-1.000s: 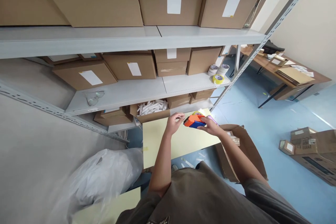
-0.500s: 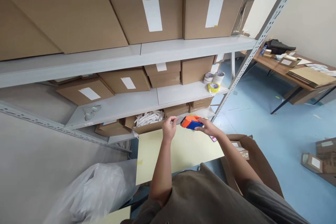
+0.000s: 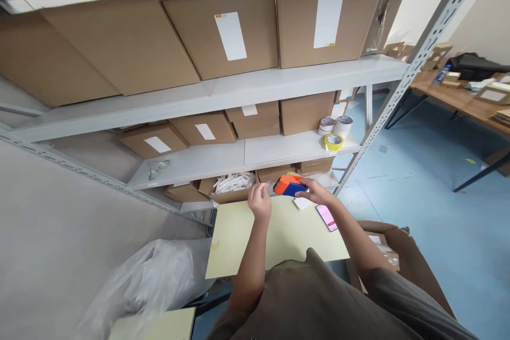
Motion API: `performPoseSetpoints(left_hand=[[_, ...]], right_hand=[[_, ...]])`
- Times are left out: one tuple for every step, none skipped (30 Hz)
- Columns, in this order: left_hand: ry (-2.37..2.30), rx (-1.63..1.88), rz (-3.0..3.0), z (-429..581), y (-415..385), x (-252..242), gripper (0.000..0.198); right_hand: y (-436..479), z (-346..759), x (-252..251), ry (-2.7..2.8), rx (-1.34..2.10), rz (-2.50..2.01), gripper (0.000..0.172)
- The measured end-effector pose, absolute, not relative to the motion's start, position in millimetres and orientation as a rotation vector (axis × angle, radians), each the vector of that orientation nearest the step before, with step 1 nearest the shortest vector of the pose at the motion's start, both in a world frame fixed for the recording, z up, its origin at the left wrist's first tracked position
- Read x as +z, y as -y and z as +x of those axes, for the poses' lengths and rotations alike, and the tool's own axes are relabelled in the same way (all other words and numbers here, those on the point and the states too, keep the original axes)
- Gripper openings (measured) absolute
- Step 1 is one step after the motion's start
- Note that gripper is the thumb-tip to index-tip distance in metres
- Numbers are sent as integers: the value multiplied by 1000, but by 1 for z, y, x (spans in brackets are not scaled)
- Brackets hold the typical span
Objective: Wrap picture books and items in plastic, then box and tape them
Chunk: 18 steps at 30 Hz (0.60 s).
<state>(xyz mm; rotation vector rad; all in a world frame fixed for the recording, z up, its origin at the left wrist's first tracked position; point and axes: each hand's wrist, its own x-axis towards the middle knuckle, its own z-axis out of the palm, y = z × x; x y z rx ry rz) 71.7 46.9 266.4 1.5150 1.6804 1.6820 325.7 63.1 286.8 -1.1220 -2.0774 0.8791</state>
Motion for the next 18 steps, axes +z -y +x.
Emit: performPoseSetpoints(left_hand=[[-1705, 1690, 1471, 72, -49, 267, 41], [-1724, 1690, 1435, 72, -51, 267, 43], [-1727, 1677, 1428, 71, -54, 267, 44], [-1713, 1646, 1453, 70, -57, 267, 45], [-1688, 1603, 1487, 68, -60, 267, 46], [-1665, 1552, 1502, 64, -63, 266, 49], [-1659, 1507, 1475, 60, -66, 265, 56], [-1674, 1475, 1408, 54, -69, 264, 65], [-1697, 1453, 1324, 47, -71, 262, 75], [-1716, 1438, 1249, 41, -72, 259, 83], [-1727, 1431, 1200, 35, -72, 256, 87], [-1730, 1430, 1180, 29, -71, 254, 88], [-1727, 1430, 1187, 25, -69, 250, 85], [-1722, 1425, 1211, 22, -67, 247, 79], [-1720, 1418, 1243, 20, -63, 244, 72], [-1720, 1407, 1274, 19, -60, 242, 65], [-1715, 1392, 1304, 19, -55, 240, 59], [-1703, 1374, 1331, 19, -51, 238, 56]], right_hand=[[-68, 325, 284, 2086, 858, -1120, 28], [-74, 323, 280, 2094, 816, -1131, 29], [-81, 320, 277, 2100, 754, -1153, 31], [-88, 318, 274, 2102, 680, -1184, 33], [-97, 316, 271, 2105, 602, -1222, 34], [-107, 315, 269, 2108, 528, -1265, 36], [-117, 315, 267, 2118, 462, -1310, 37], [-129, 316, 266, 2134, 408, -1352, 37], [-141, 317, 266, 2150, 369, -1392, 38], [-155, 319, 267, 2167, 342, -1429, 40], [-169, 320, 269, 2181, 325, -1463, 41], [-184, 320, 271, 2196, 313, -1496, 43], [-199, 319, 273, 2210, 301, -1530, 44], [-214, 317, 275, 2220, 287, -1568, 44], [-229, 314, 277, 2224, 265, -1604, 43], [-242, 310, 278, 2232, 244, -1635, 42], [-255, 305, 278, 2245, 232, -1660, 40], [-265, 301, 277, 2255, 228, -1686, 40]])
